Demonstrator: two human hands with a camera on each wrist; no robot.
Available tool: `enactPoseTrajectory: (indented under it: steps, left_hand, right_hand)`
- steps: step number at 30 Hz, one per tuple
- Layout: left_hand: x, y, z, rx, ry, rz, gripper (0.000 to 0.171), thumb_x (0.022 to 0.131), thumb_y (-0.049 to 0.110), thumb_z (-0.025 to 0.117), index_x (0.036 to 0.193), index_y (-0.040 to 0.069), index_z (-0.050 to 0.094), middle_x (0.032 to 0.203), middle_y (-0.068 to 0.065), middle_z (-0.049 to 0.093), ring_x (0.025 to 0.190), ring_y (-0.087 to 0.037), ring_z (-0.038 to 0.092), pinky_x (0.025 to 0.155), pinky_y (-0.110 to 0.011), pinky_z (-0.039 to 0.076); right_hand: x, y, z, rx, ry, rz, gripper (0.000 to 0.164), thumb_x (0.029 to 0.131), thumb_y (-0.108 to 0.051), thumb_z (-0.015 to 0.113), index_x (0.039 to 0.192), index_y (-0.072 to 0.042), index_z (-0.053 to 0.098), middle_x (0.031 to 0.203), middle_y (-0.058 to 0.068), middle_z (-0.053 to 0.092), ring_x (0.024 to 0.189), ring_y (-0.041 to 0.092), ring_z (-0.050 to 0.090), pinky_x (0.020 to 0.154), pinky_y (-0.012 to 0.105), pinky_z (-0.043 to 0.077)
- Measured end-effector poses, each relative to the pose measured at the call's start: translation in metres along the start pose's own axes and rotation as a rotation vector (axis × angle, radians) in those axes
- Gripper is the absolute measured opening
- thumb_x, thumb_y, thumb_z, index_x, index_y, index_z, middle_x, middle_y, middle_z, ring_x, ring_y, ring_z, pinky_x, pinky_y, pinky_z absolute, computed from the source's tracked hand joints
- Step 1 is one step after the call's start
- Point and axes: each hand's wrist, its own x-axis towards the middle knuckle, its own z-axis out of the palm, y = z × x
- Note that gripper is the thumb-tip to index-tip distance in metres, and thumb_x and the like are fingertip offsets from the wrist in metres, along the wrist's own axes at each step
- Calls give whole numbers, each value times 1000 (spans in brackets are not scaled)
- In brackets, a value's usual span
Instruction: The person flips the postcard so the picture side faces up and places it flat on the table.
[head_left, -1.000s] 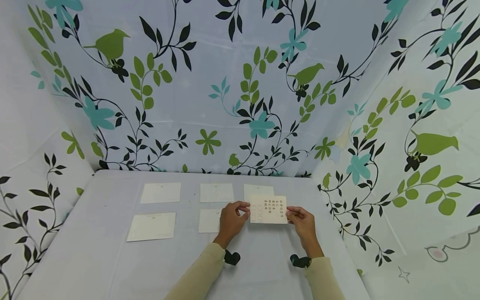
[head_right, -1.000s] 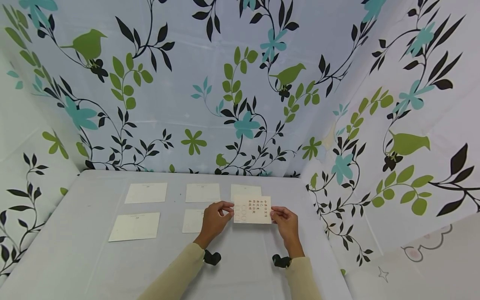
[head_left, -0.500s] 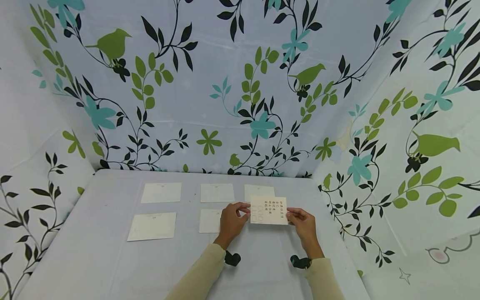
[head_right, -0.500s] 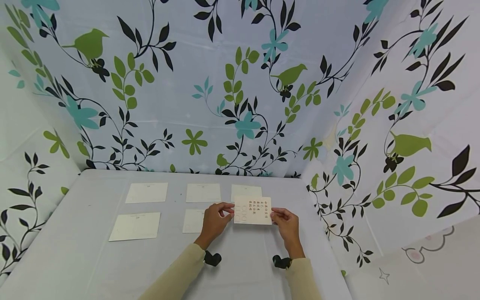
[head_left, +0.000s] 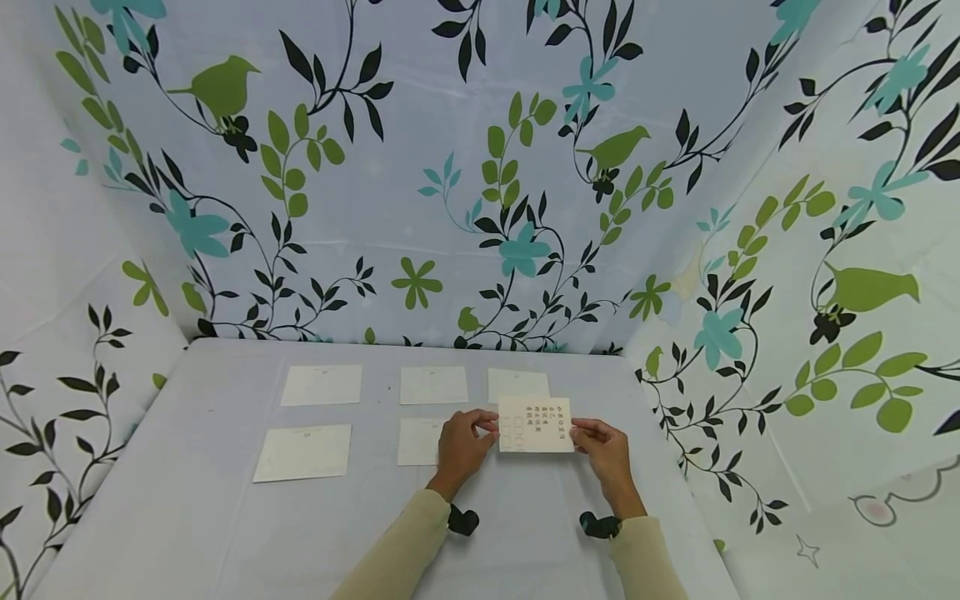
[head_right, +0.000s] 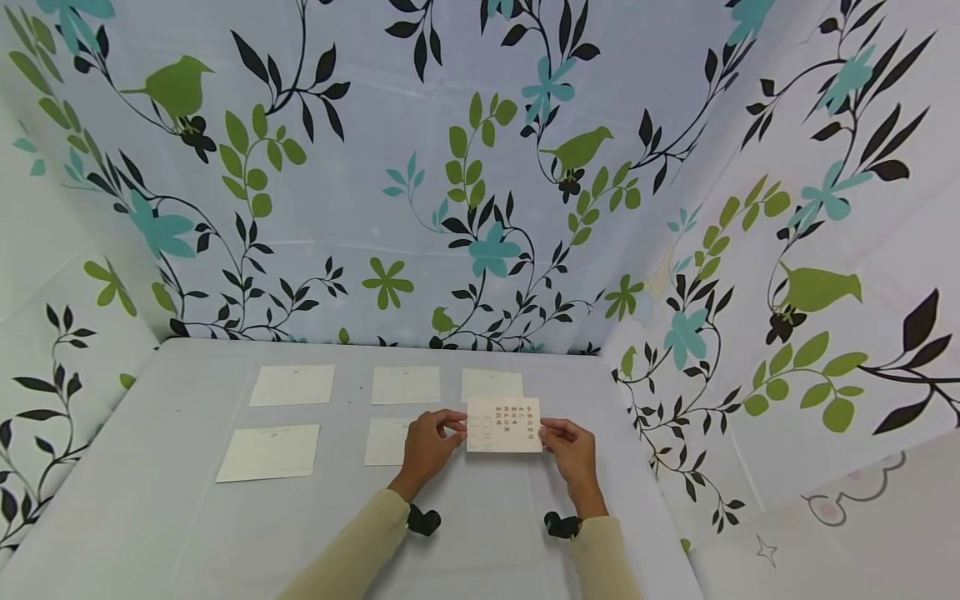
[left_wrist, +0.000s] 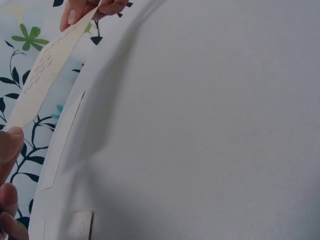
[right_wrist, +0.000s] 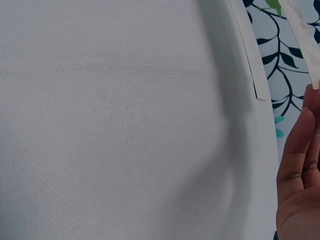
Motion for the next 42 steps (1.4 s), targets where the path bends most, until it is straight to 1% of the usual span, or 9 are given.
enactPoseTrajectory:
  steps: [3,8,16,22,26,31,36,39,42]
  left_hand:
    - [0,-3,2,7,-1,-2,22,88,13,85,108,21,83,86,11,77,74,-8,49,67,-25,38]
    - [-2,-6,3,22,2,25,22,88,14,85,109,21,83,86,10,78,73,-6,49,66,-25,38]
    - [-5,-10,4,17,4,43,22,87,11,83,108,18,82,85,7,78,72,-7,49,65,-25,38]
    - [-6,-11,4,26,2,31,22,87,9,83,108,15,82,84,5,78,74,-8,51,65,-26,39]
    - [-7,-12,6,41,0,24,21,86,8,84,106,14,83,82,5,78,74,-9,52,66,-27,41]
    - [-6,-16,9,68,-4,1,19,87,10,85,105,17,83,81,8,76,75,-9,53,67,-27,41]
    - [-6,-18,12,89,2,-17,20,86,11,87,104,20,83,79,11,75,85,-13,62,73,-32,48]
    - [-7,-18,12,92,8,-7,20,85,11,88,103,19,83,78,10,75,93,-18,68,78,-38,52]
    - [-8,-18,12,104,16,8,20,83,12,90,101,18,83,77,9,75,94,-20,68,79,-41,54]
  right_hand:
    - [0,1,0,-7,-2,-2,25,95,-9,79,120,-4,77,103,5,79,88,13,72,78,28,60]
    - [0,4,0,-16,-3,5,24,95,-10,79,119,-4,77,103,6,79,87,12,72,76,27,59]
    - [0,7,2,-45,0,27,22,95,-9,78,117,-6,79,104,6,79,88,13,73,76,26,60]
    - [1,11,2,-66,-10,19,22,96,-8,78,117,-5,79,107,9,79,90,13,73,76,24,59]
    - [1,13,4,-81,-7,21,20,95,-9,78,115,-7,79,106,9,78,91,13,73,75,22,59]
    - [-1,15,5,-117,4,8,18,94,-9,80,112,-8,80,104,9,78,88,12,73,72,22,58]
    - [-1,18,6,-158,10,-8,17,93,-9,80,110,-9,81,103,8,79,87,12,72,72,22,58]
    - [-2,19,6,-178,12,-7,16,93,-9,80,109,-9,81,101,8,79,86,12,72,72,24,57]
    - [-2,18,7,-197,16,-2,15,93,-10,81,108,-10,82,99,7,79,86,14,71,71,24,57]
